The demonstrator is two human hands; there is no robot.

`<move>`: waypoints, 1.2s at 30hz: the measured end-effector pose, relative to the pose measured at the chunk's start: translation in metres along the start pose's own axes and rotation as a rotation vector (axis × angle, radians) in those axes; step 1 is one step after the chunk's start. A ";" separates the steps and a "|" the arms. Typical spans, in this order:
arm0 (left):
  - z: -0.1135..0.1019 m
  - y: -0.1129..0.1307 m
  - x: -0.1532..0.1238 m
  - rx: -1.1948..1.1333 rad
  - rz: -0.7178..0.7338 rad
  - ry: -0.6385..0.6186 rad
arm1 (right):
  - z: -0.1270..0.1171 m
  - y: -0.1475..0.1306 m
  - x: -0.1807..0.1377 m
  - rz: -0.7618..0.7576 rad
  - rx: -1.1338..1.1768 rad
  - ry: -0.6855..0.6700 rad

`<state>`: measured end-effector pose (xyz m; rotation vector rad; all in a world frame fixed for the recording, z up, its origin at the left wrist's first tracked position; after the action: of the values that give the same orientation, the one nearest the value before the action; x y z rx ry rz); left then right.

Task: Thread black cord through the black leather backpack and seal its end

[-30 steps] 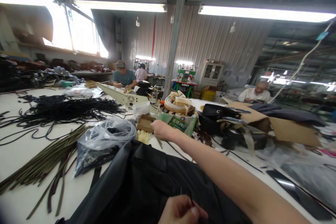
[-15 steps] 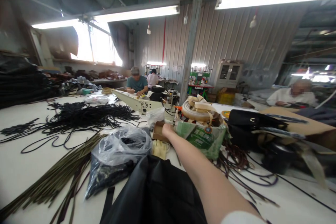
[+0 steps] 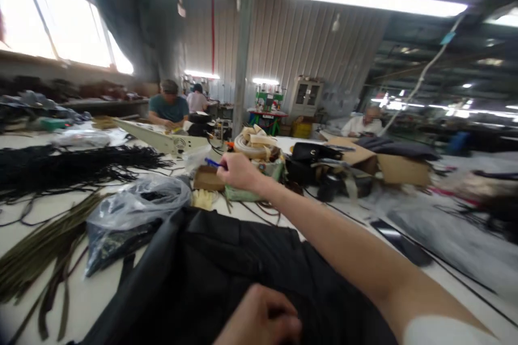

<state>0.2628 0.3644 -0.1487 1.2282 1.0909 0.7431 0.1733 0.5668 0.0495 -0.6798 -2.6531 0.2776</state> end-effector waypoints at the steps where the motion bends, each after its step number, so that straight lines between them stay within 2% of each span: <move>1: -0.007 -0.001 0.000 -0.037 -0.030 0.126 | -0.014 0.012 -0.035 0.019 0.146 0.064; 2: -0.013 0.000 0.000 -0.074 -0.022 0.218 | -0.025 0.024 -0.073 0.049 0.358 0.158; 4: -0.021 -0.001 0.002 -0.177 -0.055 0.288 | -0.036 0.044 -0.155 0.143 0.797 0.375; 5: -0.023 -0.003 0.003 -0.218 -0.096 0.291 | -0.034 0.052 -0.194 0.206 0.960 0.467; 8: -0.024 -0.004 0.003 -0.224 -0.129 0.286 | -0.002 0.071 -0.283 0.368 1.196 0.605; 10: -0.024 -0.004 -0.001 -0.206 -0.111 0.299 | 0.025 0.079 -0.313 0.402 1.251 0.605; 14: -0.031 0.000 -0.016 -0.142 -0.016 0.440 | 0.062 0.079 -0.327 0.360 1.213 0.461; 17: -0.038 0.007 -0.027 -0.053 0.060 0.572 | 0.067 0.069 -0.325 0.278 1.140 0.356; 20: -0.039 0.014 -0.030 0.016 0.105 0.646 | 0.061 0.057 -0.326 0.211 0.982 0.281; 23: -0.036 0.019 -0.028 0.073 0.098 0.676 | 0.051 0.047 -0.328 0.149 0.852 0.243; 28: -0.037 0.016 -0.026 0.057 0.046 0.678 | 0.040 0.044 -0.327 0.067 0.602 0.311; 32: -0.040 0.011 -0.026 -0.011 0.016 0.688 | 0.047 0.042 -0.325 0.052 0.428 0.219; 36: -0.037 0.016 -0.028 0.105 0.050 0.689 | 0.052 0.036 -0.322 0.098 0.264 0.196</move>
<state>0.2201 0.3561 -0.1259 1.1106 1.6762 1.2086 0.4271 0.4327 -0.1099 -0.7105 -2.3458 0.5485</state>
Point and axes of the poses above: each hand's wrist, its own x-axis towards the middle knuckle, its own z-axis out of the palm, y = z × x, the point moved 5 cm from there along x, towards the middle knuckle, and after that the axes turned 13 degrees about -z, right-handed, at the moved point
